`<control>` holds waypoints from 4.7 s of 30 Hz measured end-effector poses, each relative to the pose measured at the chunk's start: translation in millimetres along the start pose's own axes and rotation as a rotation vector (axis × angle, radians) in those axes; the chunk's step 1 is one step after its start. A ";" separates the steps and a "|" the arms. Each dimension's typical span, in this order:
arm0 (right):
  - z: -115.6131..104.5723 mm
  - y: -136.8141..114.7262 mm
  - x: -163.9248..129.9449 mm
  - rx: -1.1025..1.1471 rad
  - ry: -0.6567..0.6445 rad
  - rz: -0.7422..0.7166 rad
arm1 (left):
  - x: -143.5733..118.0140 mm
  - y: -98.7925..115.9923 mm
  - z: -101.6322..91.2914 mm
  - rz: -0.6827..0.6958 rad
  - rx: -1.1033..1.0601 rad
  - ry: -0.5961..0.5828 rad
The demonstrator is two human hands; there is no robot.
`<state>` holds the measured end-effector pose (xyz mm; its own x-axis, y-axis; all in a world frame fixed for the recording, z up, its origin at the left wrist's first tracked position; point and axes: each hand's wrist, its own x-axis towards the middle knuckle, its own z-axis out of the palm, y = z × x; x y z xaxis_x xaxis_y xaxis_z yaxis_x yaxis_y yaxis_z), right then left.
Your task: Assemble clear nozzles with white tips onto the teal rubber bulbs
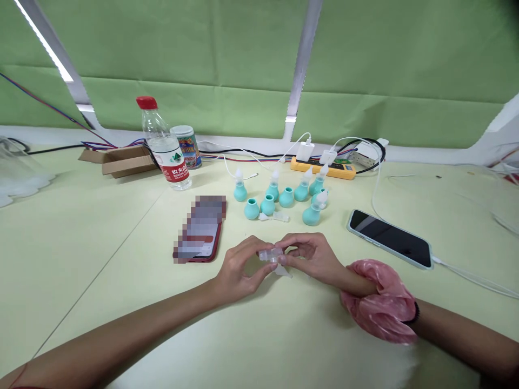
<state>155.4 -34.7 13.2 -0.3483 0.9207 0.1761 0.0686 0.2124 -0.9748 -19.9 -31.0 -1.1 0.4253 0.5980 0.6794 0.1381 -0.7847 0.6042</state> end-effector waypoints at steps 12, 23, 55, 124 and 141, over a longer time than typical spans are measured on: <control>-13.2 -19.7 52.8 -0.701 0.200 -0.324 | -1.6 3.7 -1.9 -0.109 0.065 0.130; -22.4 3.0 88.7 -1.041 0.149 -0.181 | 0.6 4.9 -4.5 -0.054 0.237 0.126; -12.0 24.0 -1.7 -0.785 0.143 -0.607 | 8.0 17.0 -0.8 -0.627 -0.512 0.141; -5.8 21.1 -1.7 -0.536 0.231 -0.333 | 15.5 1.5 -18.1 -0.466 -0.207 0.097; -3.8 18.8 -4.7 -0.642 0.250 -0.438 | 17.5 3.7 -18.1 -0.921 -0.835 0.204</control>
<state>161.9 -33.9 -5.5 -0.2537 0.7402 0.6226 0.5232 0.6464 -0.5553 -28.1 -20.4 20.6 0.3163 0.9402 -0.1264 -0.3292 0.2337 0.9149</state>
